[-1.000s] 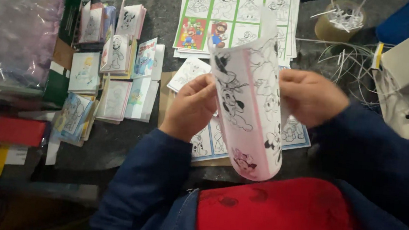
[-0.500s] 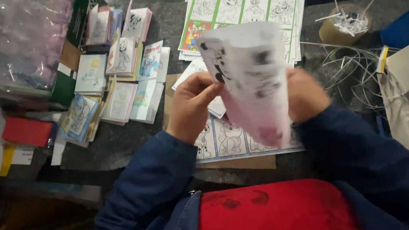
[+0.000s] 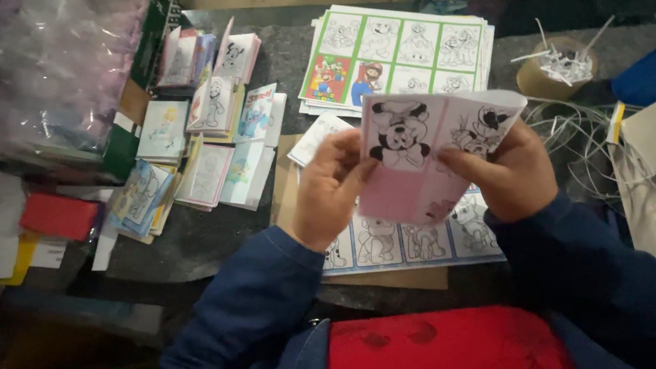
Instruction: Folding and trimming small paper booklets featuring cartoon characters on a workbench.
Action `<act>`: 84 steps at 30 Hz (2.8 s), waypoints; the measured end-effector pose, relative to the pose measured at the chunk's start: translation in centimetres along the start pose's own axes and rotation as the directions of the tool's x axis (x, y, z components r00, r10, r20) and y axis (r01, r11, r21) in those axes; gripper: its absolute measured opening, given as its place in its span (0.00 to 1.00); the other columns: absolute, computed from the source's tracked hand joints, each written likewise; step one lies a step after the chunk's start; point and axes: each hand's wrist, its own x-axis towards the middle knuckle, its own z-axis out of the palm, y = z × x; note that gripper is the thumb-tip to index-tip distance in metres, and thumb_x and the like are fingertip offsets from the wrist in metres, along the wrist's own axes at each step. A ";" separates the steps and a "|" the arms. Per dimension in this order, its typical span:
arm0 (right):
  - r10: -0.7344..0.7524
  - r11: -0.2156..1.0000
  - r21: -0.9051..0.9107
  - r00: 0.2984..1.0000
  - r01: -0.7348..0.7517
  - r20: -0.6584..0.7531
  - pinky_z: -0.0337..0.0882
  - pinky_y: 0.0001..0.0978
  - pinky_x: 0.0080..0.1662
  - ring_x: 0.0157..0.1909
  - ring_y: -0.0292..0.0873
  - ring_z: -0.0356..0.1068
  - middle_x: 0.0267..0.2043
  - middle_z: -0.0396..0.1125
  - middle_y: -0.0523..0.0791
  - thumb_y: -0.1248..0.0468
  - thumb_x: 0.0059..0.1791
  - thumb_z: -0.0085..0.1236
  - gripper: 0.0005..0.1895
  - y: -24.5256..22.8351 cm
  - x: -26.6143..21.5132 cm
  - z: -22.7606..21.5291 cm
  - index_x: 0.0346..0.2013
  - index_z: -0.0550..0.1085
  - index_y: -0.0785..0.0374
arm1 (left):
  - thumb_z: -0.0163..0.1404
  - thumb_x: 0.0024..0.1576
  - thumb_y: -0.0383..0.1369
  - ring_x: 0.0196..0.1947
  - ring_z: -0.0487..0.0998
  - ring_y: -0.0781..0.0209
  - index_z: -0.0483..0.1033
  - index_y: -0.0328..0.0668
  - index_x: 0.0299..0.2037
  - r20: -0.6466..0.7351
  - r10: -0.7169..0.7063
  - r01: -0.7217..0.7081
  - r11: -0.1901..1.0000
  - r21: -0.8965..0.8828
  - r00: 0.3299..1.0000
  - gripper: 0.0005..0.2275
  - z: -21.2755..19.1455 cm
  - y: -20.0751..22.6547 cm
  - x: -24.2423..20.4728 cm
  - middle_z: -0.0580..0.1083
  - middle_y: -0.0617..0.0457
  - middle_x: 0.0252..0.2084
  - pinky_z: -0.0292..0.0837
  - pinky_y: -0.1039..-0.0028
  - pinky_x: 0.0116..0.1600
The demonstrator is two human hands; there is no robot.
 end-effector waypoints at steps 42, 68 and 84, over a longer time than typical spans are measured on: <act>-0.219 0.948 -0.225 0.975 0.224 0.046 0.74 0.29 0.42 0.42 0.38 0.75 0.40 0.74 0.47 0.71 0.45 0.70 0.10 1.5 -1.9 0.0 0.40 0.79 0.69 | 0.56 0.64 0.27 0.47 0.79 0.64 0.76 0.34 0.55 0.256 -0.052 0.001 0.981 0.196 0.965 0.11 1.0 0.9 -1.0 0.80 0.49 0.48 0.77 0.73 0.53; -0.144 0.982 -0.118 0.989 0.146 0.025 0.76 0.28 0.46 0.44 0.36 0.76 0.42 0.76 0.46 0.72 0.46 0.67 0.12 1.0 -1.9 0.6 0.43 0.76 0.68 | 0.46 0.74 0.29 0.59 0.73 0.68 0.67 0.45 0.63 0.384 0.157 -0.171 0.985 0.004 0.910 0.10 0.3 2.7 0.3 0.72 0.55 0.58 0.70 0.77 0.66; -0.157 0.976 -0.152 0.987 0.158 0.019 0.77 0.28 0.47 0.46 0.36 0.76 0.45 0.76 0.46 0.72 0.46 0.67 0.14 0.3 -1.7 1.1 0.46 0.77 0.66 | 0.44 0.74 0.24 0.58 0.75 0.65 0.62 0.39 0.66 0.321 0.120 -0.142 0.989 0.044 0.939 0.12 1.4 3.4 0.0 0.74 0.48 0.57 0.71 0.77 0.65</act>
